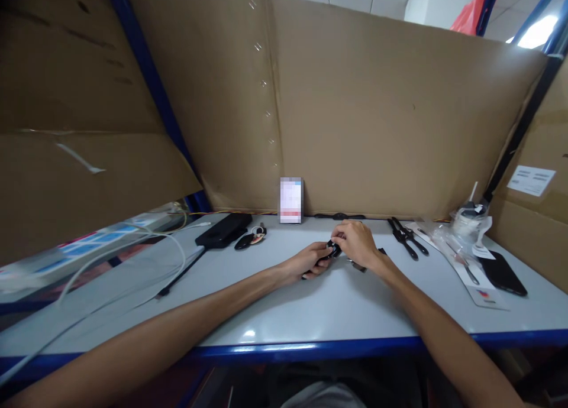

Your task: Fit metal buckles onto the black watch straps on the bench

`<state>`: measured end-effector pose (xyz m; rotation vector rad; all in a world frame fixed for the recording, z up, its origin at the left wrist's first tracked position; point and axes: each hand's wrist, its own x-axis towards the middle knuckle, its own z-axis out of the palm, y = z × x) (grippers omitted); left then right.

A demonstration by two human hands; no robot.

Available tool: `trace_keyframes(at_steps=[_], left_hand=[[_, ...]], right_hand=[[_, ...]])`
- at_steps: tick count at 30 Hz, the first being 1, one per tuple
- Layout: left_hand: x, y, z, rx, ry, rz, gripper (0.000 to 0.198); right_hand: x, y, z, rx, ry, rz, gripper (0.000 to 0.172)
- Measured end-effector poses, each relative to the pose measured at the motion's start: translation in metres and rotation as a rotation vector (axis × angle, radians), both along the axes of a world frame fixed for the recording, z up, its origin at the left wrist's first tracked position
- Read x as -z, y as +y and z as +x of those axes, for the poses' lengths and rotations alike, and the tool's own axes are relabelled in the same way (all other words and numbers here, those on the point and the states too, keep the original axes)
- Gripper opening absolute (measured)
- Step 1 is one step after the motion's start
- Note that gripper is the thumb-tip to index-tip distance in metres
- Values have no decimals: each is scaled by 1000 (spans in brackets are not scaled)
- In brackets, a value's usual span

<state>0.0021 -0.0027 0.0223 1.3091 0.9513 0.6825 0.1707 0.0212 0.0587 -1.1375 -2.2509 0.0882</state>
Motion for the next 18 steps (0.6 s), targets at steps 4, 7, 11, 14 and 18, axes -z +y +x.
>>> trace_keyframes(at_steps=[4, 7, 11, 14, 18], left_hand=[[1, 1, 1, -1, 6, -12, 17], [1, 1, 1, 4, -1, -7, 15], [-1, 3, 0, 4, -15, -34, 15], [-3, 5, -2, 12, -27, -75, 17], [-4, 8, -4, 48, -60, -95, 14]], right_hand=[[2, 0, 0, 12, -26, -1, 9], [4, -2, -3, 7, -90, 31, 11], [4, -8, -5, -17, -296, 180, 22], [1, -11, -6, -45, -463, 226, 23], [1, -10, -7, -76, -535, 215, 23]])
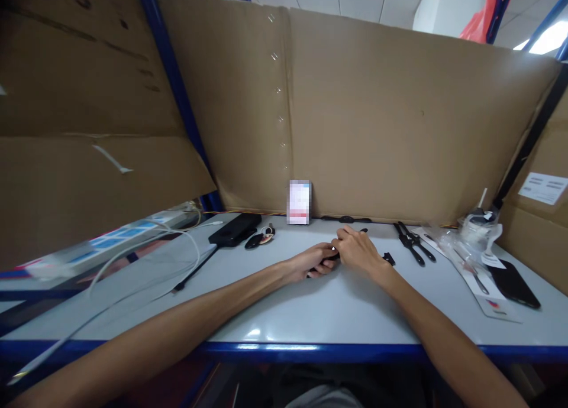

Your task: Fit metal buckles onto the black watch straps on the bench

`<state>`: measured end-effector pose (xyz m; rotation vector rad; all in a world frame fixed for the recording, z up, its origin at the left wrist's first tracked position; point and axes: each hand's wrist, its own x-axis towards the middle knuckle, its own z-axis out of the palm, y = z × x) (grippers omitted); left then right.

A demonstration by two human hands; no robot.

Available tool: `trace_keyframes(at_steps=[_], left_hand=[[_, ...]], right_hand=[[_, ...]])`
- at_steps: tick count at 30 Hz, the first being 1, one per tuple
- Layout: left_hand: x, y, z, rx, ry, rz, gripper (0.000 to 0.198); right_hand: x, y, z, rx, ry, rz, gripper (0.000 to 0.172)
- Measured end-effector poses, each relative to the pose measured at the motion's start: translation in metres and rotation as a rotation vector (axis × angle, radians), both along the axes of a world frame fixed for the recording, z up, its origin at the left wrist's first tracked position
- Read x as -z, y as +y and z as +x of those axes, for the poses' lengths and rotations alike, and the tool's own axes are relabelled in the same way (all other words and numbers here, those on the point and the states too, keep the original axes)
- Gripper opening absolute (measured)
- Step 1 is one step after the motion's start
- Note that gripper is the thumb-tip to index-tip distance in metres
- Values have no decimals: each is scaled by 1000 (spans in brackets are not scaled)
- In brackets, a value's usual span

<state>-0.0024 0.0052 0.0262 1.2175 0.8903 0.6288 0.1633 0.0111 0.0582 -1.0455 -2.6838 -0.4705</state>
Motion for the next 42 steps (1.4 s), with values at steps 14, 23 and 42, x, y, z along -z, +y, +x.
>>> trace_keyframes(at_steps=[14, 23, 42], left_hand=[[2, 4, -3, 62, 19, -43, 11], [-1, 7, -6, 63, -13, -124, 9], [-1, 6, -5, 67, 7, -104, 33]], right_hand=[[8, 14, -2, 184, 450, -314, 11], [17, 13, -1, 220, 324, -141, 16], [22, 18, 0, 225, 381, -153, 16]])
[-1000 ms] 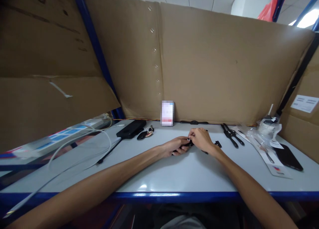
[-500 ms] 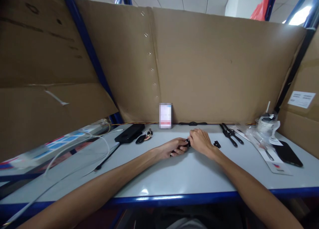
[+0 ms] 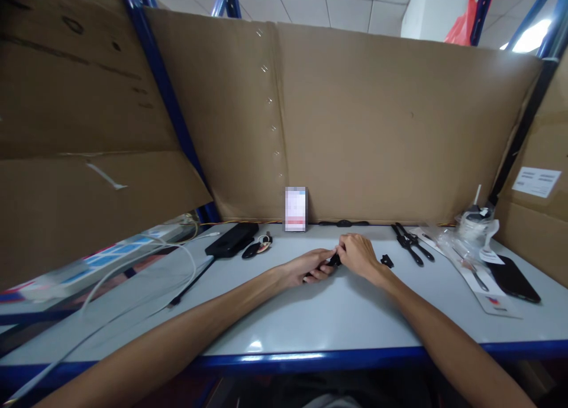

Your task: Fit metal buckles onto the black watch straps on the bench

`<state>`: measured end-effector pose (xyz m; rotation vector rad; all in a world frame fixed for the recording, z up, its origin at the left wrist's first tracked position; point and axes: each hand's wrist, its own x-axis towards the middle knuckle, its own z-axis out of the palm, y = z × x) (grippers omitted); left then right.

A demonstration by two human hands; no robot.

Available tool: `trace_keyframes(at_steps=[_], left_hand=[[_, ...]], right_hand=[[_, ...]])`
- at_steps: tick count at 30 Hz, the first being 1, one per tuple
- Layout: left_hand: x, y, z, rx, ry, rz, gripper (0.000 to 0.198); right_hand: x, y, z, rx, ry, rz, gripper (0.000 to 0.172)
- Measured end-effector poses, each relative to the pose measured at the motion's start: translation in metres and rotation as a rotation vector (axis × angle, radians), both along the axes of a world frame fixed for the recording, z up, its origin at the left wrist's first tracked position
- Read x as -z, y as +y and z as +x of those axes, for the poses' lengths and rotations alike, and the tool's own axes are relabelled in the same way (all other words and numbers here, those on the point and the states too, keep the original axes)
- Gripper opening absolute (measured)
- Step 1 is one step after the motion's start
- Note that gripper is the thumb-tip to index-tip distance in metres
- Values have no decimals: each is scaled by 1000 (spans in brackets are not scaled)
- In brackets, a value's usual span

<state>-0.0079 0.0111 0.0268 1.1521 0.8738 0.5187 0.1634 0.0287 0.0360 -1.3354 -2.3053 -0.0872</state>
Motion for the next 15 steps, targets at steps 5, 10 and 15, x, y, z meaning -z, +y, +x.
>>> trace_keyframes(at_steps=[5, 10, 15], left_hand=[[1, 0, 0, -16, -12, -3, 33], [2, 0, 1, -38, -13, 2, 33], [6, 4, -1, -40, -4, -8, 31]], right_hand=[[2, 2, 0, -22, 10, 17, 17], [-2, -1, 0, -33, 11, 1, 17], [-10, -7, 2, -116, 28, -10, 19]])
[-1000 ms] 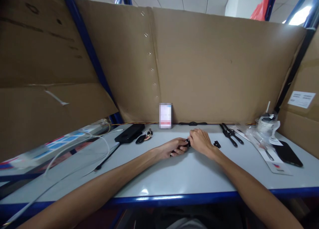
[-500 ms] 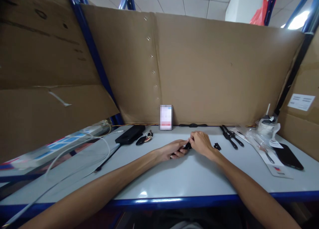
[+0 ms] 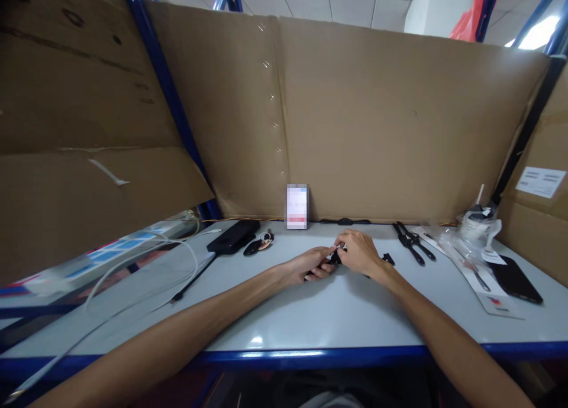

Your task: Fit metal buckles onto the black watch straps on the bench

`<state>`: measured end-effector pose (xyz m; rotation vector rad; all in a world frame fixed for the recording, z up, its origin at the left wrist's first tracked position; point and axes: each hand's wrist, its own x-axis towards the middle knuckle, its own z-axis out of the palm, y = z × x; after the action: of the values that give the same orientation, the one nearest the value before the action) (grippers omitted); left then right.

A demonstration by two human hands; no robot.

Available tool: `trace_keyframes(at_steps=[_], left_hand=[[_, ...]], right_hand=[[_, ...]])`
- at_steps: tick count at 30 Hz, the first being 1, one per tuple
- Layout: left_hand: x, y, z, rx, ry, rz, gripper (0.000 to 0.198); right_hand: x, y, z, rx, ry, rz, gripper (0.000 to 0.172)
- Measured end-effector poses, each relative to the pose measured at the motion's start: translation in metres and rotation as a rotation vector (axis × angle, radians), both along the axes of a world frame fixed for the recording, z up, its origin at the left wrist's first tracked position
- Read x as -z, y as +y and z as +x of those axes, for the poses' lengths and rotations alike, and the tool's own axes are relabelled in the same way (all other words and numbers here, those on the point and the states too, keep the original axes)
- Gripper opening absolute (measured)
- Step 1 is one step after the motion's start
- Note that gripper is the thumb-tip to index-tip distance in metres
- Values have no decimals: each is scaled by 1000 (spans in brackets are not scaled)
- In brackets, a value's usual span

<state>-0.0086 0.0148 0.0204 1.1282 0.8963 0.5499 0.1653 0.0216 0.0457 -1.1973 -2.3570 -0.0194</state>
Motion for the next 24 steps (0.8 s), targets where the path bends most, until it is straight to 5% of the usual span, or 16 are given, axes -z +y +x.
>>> trace_keyframes(at_steps=[11, 16, 24], left_hand=[[-10, -4, 4, 8, 29, -38, 20], [-7, -4, 2, 19, 5, -17, 10], [-4, -5, 0, 6, -10, 3, 8]], right_hand=[[4, 4, -2, 10, 99, -108, 26], [5, 8, -1, 33, 179, -187, 14], [7, 9, 1, 77, 26, -54, 16]])
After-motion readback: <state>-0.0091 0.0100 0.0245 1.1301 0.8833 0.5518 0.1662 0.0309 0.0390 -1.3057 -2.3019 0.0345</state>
